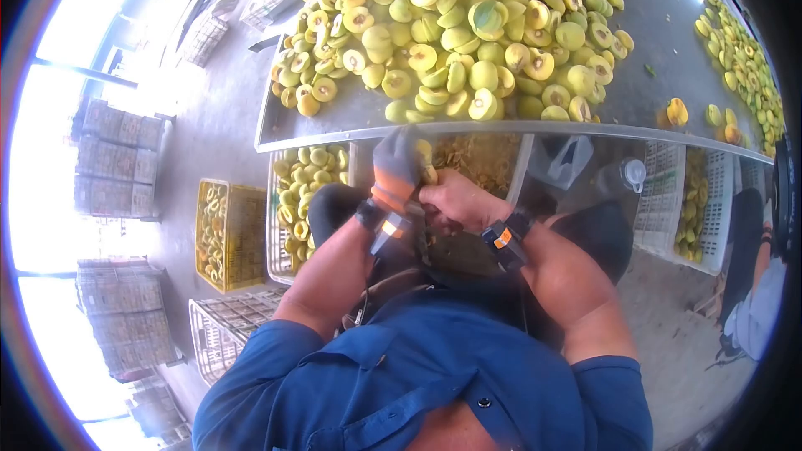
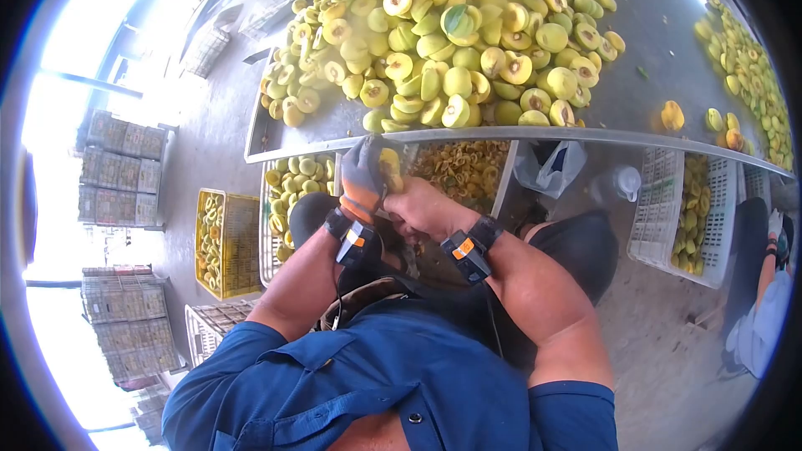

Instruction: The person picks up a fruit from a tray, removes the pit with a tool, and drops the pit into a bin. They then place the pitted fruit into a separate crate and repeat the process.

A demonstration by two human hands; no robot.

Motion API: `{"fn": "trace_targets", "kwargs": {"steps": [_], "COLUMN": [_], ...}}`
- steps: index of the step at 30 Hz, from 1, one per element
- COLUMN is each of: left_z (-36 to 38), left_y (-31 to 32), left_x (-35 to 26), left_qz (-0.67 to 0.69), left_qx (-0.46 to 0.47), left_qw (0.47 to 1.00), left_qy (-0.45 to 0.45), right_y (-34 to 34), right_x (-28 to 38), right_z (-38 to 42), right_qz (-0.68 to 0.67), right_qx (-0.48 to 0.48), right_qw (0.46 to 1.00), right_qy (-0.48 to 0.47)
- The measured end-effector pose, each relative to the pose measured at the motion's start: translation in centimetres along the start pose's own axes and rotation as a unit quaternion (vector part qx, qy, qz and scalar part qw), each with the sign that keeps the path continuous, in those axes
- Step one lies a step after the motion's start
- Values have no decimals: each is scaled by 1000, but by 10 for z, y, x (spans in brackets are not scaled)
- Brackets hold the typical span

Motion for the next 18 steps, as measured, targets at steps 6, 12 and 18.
{"fn": "trace_targets", "kwargs": {"steps": [6,12,18], "left_z": [3,-7,-15], "left_y": [0,10,-10], "left_x": [-3,-3,26], "left_qz": [45,105,24], "left_qx": [0,136,36], "left_qw": [995,985,999], "left_qy": [-91,5,-7], "right_y": [6,22,8], "right_x": [21,-7,-1], "right_z": [18,12,9], "right_qz": [168,-50,-20], "right_qx": [-87,53,25], "right_qw": [980,995,999], "right_qy": [-62,70,42]}}
Point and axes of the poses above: each hand's wrist, its own z-axis away from the middle knuckle, its own y-axis out of the palm, x = y × z, the point moved 9 cm from there along -z, towards the middle knuckle, and after that the axes turned 4 degrees about -x, right-handed, at the moved point
